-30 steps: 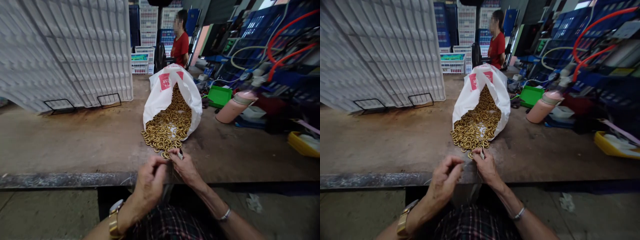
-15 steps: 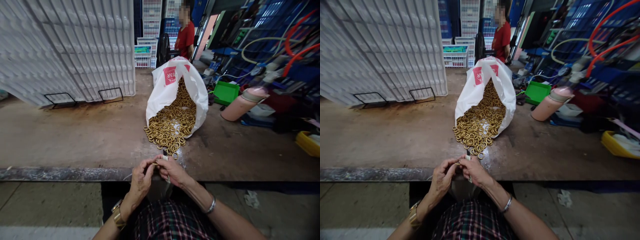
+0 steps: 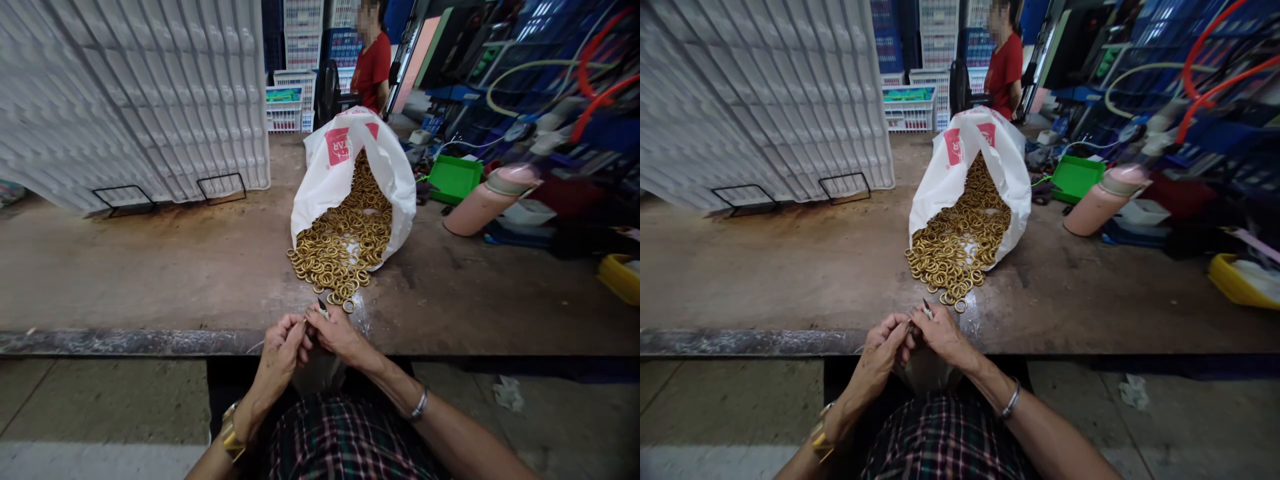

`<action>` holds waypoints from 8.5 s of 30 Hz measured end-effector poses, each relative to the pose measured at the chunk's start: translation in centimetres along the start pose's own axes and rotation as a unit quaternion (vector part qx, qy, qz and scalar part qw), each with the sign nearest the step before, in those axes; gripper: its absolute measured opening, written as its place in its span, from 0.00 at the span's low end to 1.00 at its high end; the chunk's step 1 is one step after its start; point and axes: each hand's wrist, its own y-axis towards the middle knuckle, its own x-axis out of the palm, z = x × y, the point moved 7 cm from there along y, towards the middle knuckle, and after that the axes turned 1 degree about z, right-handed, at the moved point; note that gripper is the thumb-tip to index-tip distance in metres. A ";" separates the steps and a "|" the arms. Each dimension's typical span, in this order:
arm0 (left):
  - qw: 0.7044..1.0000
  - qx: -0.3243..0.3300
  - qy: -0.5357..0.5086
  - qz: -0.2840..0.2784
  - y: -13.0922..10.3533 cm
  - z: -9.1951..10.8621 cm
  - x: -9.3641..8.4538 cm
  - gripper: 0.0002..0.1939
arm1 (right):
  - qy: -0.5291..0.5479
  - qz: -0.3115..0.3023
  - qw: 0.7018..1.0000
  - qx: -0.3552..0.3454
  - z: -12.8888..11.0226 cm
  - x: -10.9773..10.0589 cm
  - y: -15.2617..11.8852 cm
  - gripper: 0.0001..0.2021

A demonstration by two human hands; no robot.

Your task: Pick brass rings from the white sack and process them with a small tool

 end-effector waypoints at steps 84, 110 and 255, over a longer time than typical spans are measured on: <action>0.936 -0.126 -0.325 -0.045 -1.6 -1.8 1.0 0.12 | -0.519 0.185 0.834 -0.034 -0.5 -8.9 -1.2 0.09; 0.972 0.169 0.125 0.107 -1.2 0.9 -1.3 0.09 | -0.232 0.016 0.963 -0.137 -2.3 -0.2 -1.4 0.10; 0.993 0.009 -0.115 -0.004 -0.7 -2.2 -1.3 0.15 | -0.464 -0.018 0.865 -0.189 -1.5 2.0 -1.7 0.12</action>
